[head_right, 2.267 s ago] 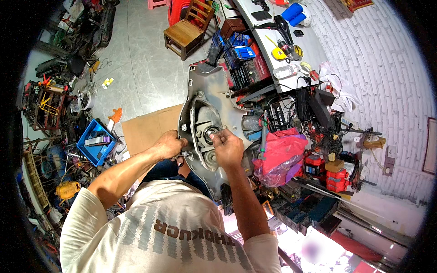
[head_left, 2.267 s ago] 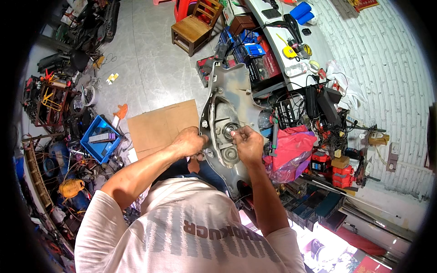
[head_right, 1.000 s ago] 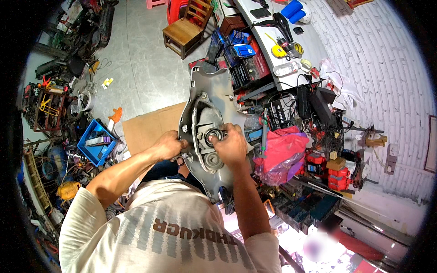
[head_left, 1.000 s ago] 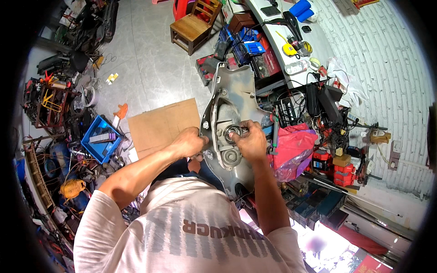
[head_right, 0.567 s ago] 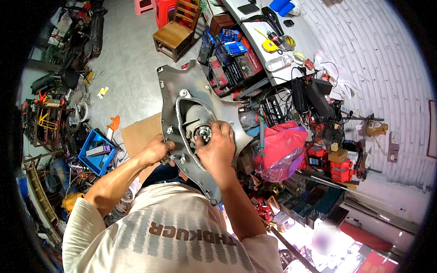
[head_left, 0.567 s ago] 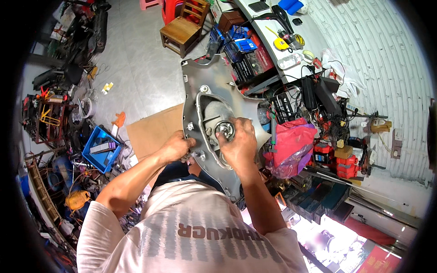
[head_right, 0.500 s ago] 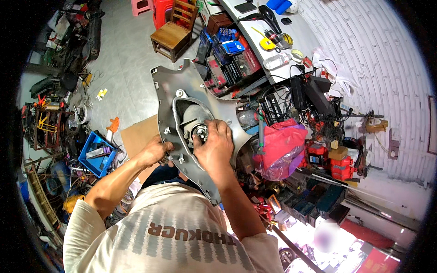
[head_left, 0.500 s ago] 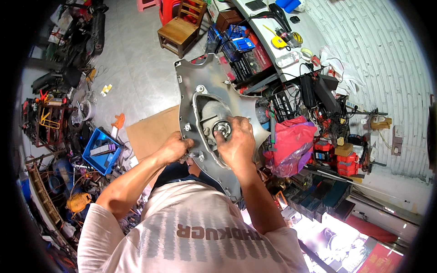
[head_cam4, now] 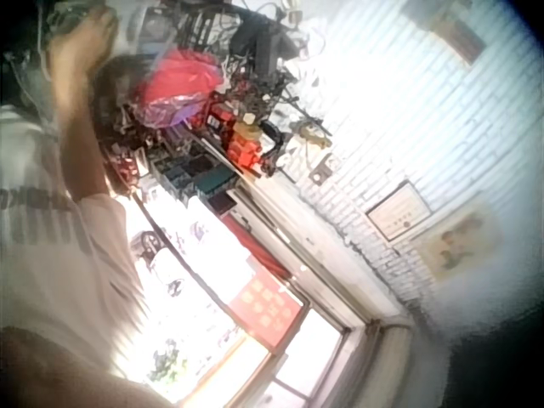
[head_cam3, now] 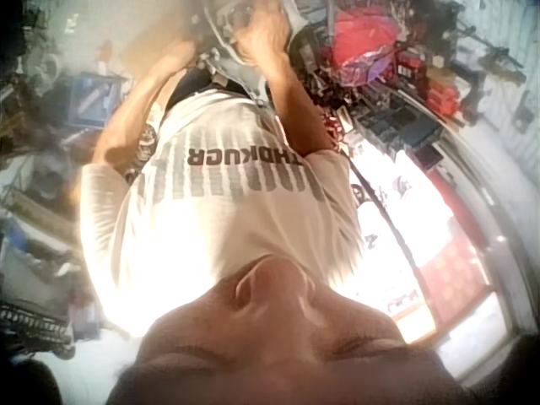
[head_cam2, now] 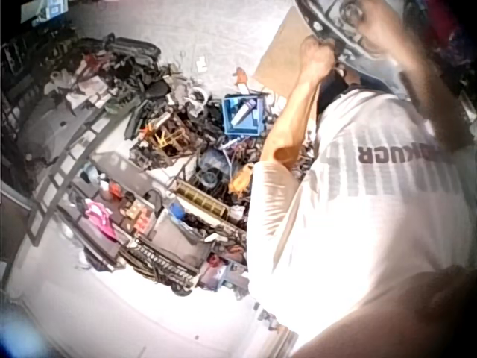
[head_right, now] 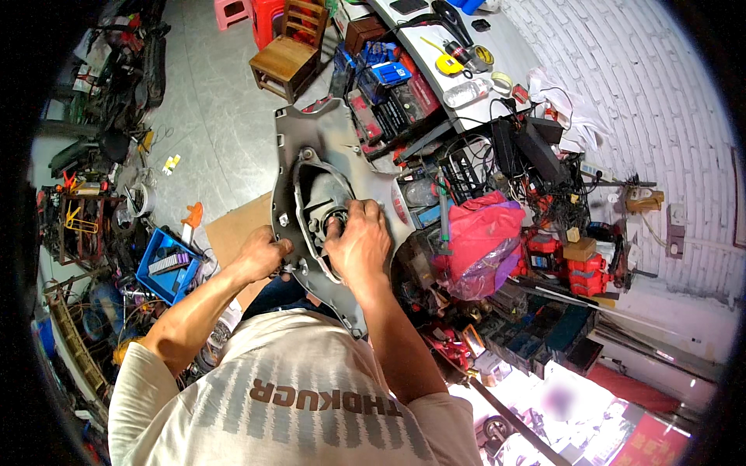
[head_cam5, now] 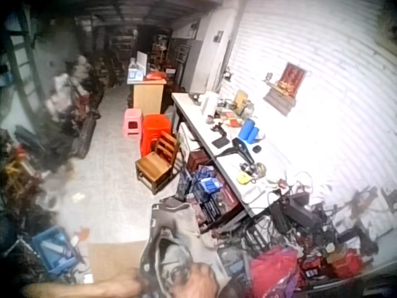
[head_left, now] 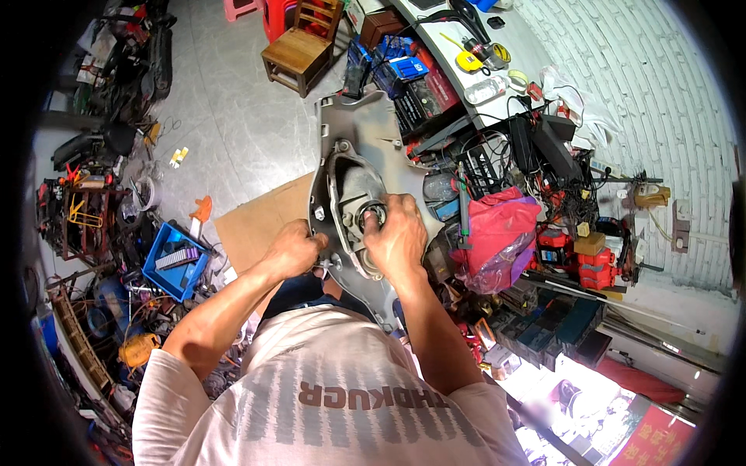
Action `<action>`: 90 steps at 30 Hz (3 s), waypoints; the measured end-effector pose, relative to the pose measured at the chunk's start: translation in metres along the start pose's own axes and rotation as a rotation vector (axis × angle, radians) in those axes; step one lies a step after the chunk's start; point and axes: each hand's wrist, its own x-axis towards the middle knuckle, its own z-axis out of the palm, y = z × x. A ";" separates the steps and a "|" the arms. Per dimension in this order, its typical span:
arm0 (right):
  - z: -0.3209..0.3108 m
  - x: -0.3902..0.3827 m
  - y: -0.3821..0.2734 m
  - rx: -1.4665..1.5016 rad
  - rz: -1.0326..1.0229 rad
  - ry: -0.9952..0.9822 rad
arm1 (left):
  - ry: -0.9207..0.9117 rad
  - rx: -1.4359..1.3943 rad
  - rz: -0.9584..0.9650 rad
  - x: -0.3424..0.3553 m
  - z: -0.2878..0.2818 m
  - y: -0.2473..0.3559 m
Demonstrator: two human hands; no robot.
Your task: The person removes a light housing from a motorcycle, takes it inside to a workbench to remove a component from the back, and then returns to the motorcycle to install the component and housing back onto the front of the vehicle.
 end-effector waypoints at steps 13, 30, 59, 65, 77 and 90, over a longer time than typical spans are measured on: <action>0.003 -0.001 0.041 0.210 0.150 -0.144 | -0.045 0.003 -0.139 0.004 0.001 0.016; -0.009 0.002 0.021 0.135 0.011 -0.180 | -0.079 -0.047 -0.132 0.009 -0.009 0.009; 0.004 0.033 0.017 0.009 0.107 -0.312 | -0.085 0.182 -0.088 0.019 -0.014 0.018; 0.032 0.037 0.048 0.208 0.271 -0.361 | -0.079 0.286 -0.085 0.018 -0.013 0.031; 0.041 0.016 0.049 0.244 0.225 -0.269 | -0.097 0.244 -0.110 0.027 -0.009 0.015; 0.029 0.023 0.036 0.000 0.113 -0.268 | -0.133 0.218 -0.113 0.032 -0.007 0.016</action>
